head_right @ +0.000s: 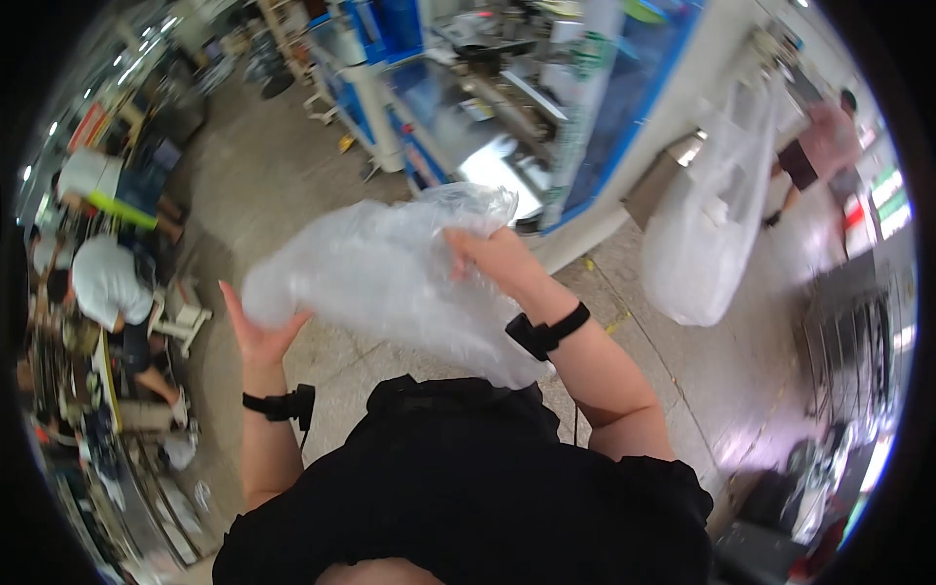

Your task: Taking a plastic bag from a machine, unfolding it, and prepping it for use.

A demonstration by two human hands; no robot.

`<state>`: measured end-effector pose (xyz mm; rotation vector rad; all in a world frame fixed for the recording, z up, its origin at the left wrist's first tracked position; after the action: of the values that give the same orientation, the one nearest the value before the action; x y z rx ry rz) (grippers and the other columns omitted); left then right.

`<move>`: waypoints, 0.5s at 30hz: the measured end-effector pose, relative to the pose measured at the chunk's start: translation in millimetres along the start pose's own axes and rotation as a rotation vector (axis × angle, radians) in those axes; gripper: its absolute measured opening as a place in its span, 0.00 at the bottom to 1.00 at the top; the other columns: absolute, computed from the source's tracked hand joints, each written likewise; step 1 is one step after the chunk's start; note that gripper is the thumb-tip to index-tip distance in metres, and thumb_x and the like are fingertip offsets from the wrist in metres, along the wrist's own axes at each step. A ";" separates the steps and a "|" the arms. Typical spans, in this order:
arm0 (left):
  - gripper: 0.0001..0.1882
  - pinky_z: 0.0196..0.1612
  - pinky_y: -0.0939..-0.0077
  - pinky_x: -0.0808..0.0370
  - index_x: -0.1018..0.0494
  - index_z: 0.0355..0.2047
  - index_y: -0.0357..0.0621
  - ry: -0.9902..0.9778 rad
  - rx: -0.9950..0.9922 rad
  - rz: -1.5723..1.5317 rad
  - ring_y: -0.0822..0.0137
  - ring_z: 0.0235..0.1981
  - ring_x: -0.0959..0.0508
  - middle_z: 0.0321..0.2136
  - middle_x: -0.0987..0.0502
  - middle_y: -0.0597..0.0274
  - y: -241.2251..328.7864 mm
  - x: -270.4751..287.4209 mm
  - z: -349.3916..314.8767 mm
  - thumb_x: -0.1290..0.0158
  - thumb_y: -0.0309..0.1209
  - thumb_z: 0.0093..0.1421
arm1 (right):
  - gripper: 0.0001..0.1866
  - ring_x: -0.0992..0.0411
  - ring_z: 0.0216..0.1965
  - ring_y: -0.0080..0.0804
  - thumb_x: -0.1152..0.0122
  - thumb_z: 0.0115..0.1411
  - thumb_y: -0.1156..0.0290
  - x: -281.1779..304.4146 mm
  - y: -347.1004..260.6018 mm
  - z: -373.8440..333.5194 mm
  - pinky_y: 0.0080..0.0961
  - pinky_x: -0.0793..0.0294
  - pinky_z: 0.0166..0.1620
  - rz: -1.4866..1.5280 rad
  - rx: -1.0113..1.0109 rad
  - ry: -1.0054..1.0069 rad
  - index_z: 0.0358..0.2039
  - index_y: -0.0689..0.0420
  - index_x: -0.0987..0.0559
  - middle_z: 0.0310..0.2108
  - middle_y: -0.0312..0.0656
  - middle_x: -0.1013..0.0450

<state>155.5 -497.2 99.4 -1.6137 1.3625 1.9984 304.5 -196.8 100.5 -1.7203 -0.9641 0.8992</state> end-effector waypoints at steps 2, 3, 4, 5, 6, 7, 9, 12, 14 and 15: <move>0.53 0.60 0.40 0.42 0.54 0.66 0.37 0.079 -0.031 -0.117 0.48 0.64 0.43 0.63 0.45 0.41 13.2 34.8 -29.2 0.58 0.68 0.56 | 0.08 0.31 0.19 0.24 0.42 0.61 0.69 -45.3 10.8 27.7 0.24 0.29 0.23 0.014 0.077 -0.096 0.35 0.61 0.26 0.21 0.35 0.30; 0.59 0.61 0.36 0.46 0.58 0.67 0.37 0.164 -0.021 -0.191 0.46 0.65 0.47 0.65 0.49 0.40 18.1 50.0 -48.0 0.60 0.74 0.51 | 0.07 0.32 0.18 0.25 0.43 0.62 0.69 -71.5 14.9 35.6 0.25 0.29 0.23 0.031 0.133 -0.121 0.32 0.60 0.25 0.19 0.35 0.30; 0.56 0.64 0.44 0.50 0.68 0.68 0.38 0.172 -0.040 -0.106 0.45 0.66 0.47 0.67 0.55 0.43 20.4 59.0 -59.0 0.63 0.69 0.57 | 0.07 0.32 0.18 0.25 0.44 0.63 0.69 -94.8 18.9 43.9 0.23 0.30 0.23 0.014 0.205 -0.158 0.30 0.60 0.26 0.18 0.35 0.32; 0.56 0.64 0.44 0.50 0.68 0.68 0.38 0.117 -0.068 -0.127 0.45 0.66 0.47 0.67 0.55 0.43 20.8 64.2 -70.5 0.63 0.69 0.57 | 0.07 0.32 0.18 0.25 0.44 0.63 0.69 -114.6 27.2 51.1 0.23 0.30 0.23 -0.029 0.152 -0.136 0.30 0.60 0.26 0.18 0.35 0.32; 0.52 0.62 0.47 0.45 0.63 0.67 0.39 0.224 -0.114 0.088 0.47 0.64 0.43 0.65 0.49 0.44 17.9 74.2 -77.7 0.60 0.66 0.59 | 0.08 0.32 0.18 0.26 0.44 0.62 0.69 -132.6 31.8 58.9 0.25 0.29 0.23 0.020 0.147 -0.167 0.30 0.60 0.25 0.18 0.35 0.32; 0.49 0.60 0.51 0.41 0.59 0.67 0.41 0.364 -0.124 0.308 0.49 0.62 0.40 0.62 0.44 0.45 18.2 85.2 -86.4 0.58 0.63 0.60 | 0.08 0.32 0.18 0.26 0.43 0.62 0.68 -151.6 38.7 66.7 0.26 0.29 0.23 0.054 0.119 -0.162 0.29 0.60 0.25 0.18 0.36 0.32; 0.39 0.55 0.56 0.37 0.48 0.61 0.41 0.489 -0.208 0.285 0.54 0.56 0.33 0.54 0.35 0.50 28.0 99.7 -97.5 0.54 0.57 0.61 | 0.09 0.31 0.18 0.26 0.42 0.62 0.68 -191.0 62.2 83.7 0.27 0.26 0.25 0.193 -0.054 -0.158 0.31 0.60 0.24 0.20 0.37 0.29; 0.18 0.43 0.67 0.32 0.33 0.43 0.44 0.668 -0.351 0.267 0.65 0.41 0.26 0.35 0.27 0.61 73.7 123.2 -125.0 0.47 0.44 0.61 | 0.10 0.25 0.25 0.26 0.42 0.61 0.67 -229.5 107.5 99.2 0.26 0.22 0.31 0.163 -0.429 -0.318 0.36 0.62 0.22 0.26 0.40 0.24; 0.08 0.34 0.71 0.32 0.30 0.26 0.51 0.750 -0.466 0.204 0.73 0.27 0.29 0.22 0.28 0.71 104.7 134.5 -152.3 0.44 0.35 0.59 | 0.14 0.22 0.39 0.33 0.46 0.62 0.71 -240.1 131.3 110.5 0.32 0.21 0.45 0.225 -0.605 -0.561 0.44 0.66 0.23 0.41 0.47 0.23; 0.08 0.34 0.71 0.32 0.30 0.26 0.51 0.794 -0.502 0.181 0.73 0.27 0.29 0.22 0.28 0.71 118.4 139.5 -169.8 0.44 0.35 0.59 | 0.13 0.22 0.39 0.34 0.46 0.62 0.72 -233.0 143.7 124.0 0.32 0.21 0.46 0.202 -0.624 -0.503 0.44 0.66 0.23 0.42 0.48 0.23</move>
<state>134.2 -740.2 46.2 -2.8188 1.3026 1.9783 126.7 -395.9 -37.5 -2.1876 -1.5422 1.2946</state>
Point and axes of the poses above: each hand's wrist, its own z-axis towards the middle knuckle, its own x-axis out of the back of the hand, y = z × x, the point moved 5 cm from there along z, towards the middle knuckle
